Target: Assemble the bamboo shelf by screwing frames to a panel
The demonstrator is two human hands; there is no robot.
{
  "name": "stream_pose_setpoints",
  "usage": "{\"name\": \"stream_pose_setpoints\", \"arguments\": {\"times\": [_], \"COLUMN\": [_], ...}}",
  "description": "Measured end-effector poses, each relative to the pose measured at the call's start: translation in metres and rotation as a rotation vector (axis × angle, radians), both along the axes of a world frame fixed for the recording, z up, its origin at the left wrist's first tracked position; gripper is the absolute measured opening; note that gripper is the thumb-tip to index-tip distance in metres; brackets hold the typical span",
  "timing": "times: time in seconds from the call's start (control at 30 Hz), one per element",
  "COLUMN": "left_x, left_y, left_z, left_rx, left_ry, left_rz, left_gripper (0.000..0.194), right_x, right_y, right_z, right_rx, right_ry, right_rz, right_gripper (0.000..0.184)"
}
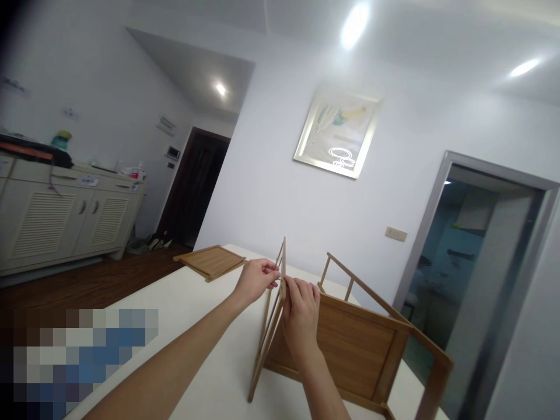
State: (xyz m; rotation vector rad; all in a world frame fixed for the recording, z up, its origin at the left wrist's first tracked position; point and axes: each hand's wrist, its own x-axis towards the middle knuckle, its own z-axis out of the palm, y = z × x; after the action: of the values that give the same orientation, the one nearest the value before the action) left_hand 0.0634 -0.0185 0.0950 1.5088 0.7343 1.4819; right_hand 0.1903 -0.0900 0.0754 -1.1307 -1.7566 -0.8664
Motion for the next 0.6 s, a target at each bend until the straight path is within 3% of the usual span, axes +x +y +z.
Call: {"name": "stream_pose_setpoints", "arguments": {"times": [0.6], "left_x": [-0.0070], "left_y": [-0.0044], "left_z": [0.0031], "left_rx": [0.044], "left_ry": [0.024], "left_rz": [-0.017], "left_gripper": [0.009], "right_x": [-0.0007], "right_y": [0.0002], "right_z": [-0.0010], "right_rx": [-0.003], "right_ry": [0.005], "right_rz": [-0.014], "right_gripper": [0.030]}}
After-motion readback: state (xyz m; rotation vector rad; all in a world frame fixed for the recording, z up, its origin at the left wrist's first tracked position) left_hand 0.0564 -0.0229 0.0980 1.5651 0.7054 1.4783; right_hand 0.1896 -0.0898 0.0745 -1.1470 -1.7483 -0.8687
